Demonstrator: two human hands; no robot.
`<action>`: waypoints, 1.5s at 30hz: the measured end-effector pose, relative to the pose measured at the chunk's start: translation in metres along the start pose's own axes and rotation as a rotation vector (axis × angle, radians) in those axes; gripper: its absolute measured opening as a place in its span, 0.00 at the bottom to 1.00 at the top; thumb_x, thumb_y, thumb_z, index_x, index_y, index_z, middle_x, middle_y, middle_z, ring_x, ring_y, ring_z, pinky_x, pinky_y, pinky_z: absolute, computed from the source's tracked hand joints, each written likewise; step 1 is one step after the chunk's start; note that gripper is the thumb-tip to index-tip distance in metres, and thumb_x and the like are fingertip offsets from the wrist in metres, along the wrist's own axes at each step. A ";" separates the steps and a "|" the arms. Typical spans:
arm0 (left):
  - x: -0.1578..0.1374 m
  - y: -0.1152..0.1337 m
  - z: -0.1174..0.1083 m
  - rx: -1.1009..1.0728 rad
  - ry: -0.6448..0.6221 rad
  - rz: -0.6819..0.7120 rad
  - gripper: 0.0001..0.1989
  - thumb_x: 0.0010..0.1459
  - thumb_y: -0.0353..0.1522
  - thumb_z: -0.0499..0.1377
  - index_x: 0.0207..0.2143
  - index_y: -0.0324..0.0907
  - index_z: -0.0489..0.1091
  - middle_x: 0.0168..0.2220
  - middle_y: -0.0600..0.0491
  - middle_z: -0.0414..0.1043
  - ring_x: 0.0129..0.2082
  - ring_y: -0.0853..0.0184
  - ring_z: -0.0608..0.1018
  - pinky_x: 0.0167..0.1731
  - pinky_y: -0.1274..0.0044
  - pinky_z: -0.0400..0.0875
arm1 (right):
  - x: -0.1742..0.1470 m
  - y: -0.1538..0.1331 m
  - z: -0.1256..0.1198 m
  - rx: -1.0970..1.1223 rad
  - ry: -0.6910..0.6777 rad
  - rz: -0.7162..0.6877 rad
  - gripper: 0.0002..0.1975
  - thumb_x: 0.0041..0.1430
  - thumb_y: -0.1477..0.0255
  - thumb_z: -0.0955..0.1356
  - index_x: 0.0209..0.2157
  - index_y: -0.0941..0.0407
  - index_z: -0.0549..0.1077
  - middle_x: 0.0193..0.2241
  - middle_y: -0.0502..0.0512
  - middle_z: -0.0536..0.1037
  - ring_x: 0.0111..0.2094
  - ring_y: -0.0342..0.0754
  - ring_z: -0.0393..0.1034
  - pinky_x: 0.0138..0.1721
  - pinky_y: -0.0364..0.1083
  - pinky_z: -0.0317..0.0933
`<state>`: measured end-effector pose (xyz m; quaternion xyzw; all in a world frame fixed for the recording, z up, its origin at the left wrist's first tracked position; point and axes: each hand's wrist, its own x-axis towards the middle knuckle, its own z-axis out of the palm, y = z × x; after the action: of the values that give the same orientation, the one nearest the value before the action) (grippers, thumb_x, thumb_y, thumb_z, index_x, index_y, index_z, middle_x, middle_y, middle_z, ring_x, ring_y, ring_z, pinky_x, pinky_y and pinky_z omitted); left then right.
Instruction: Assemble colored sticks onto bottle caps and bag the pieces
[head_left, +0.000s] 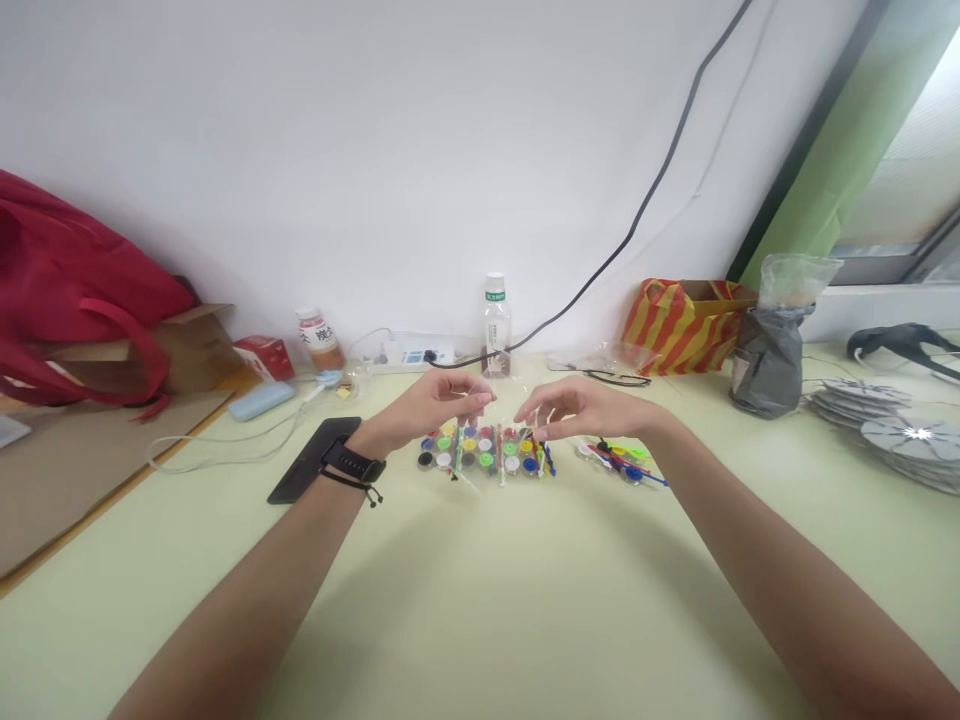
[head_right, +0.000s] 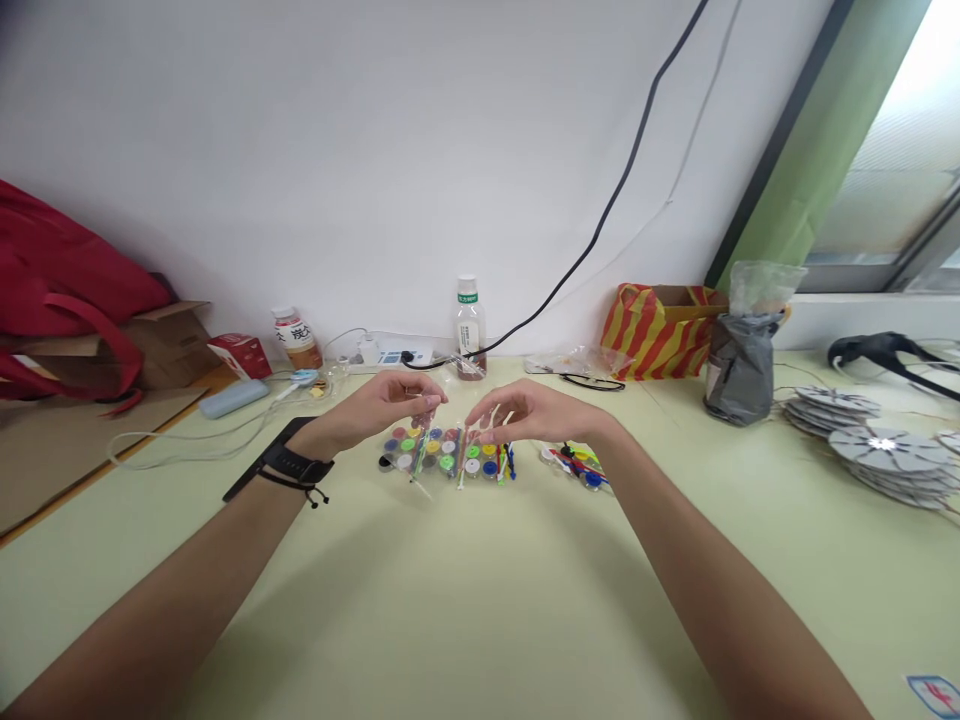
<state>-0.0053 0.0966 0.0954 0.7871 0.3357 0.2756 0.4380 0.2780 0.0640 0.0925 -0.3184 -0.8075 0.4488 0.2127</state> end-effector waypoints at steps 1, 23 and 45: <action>0.000 -0.001 0.000 0.007 0.005 -0.003 0.21 0.55 0.49 0.66 0.39 0.42 0.80 0.29 0.49 0.77 0.29 0.65 0.77 0.27 0.76 0.73 | 0.000 0.000 0.001 -0.010 -0.023 -0.004 0.18 0.58 0.55 0.74 0.44 0.51 0.81 0.44 0.55 0.81 0.42 0.50 0.75 0.41 0.47 0.68; 0.002 -0.005 -0.001 0.063 -0.063 -0.032 0.17 0.58 0.46 0.67 0.35 0.41 0.80 0.33 0.48 0.81 0.30 0.66 0.78 0.27 0.78 0.68 | -0.007 0.000 -0.012 -0.493 0.702 -0.045 0.15 0.56 0.53 0.75 0.39 0.47 0.82 0.40 0.57 0.71 0.43 0.55 0.67 0.44 0.54 0.64; 0.001 0.007 0.006 0.065 -0.209 0.092 0.26 0.69 0.47 0.56 0.65 0.51 0.67 0.65 0.50 0.69 0.63 0.54 0.73 0.61 0.62 0.69 | -0.018 -0.019 -0.013 0.002 0.021 -0.016 0.27 0.61 0.58 0.73 0.59 0.50 0.74 0.61 0.59 0.74 0.63 0.59 0.67 0.61 0.57 0.64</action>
<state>0.0018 0.0914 0.0982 0.8399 0.2603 0.2011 0.4317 0.2930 0.0512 0.1146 -0.3164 -0.8072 0.4446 0.2250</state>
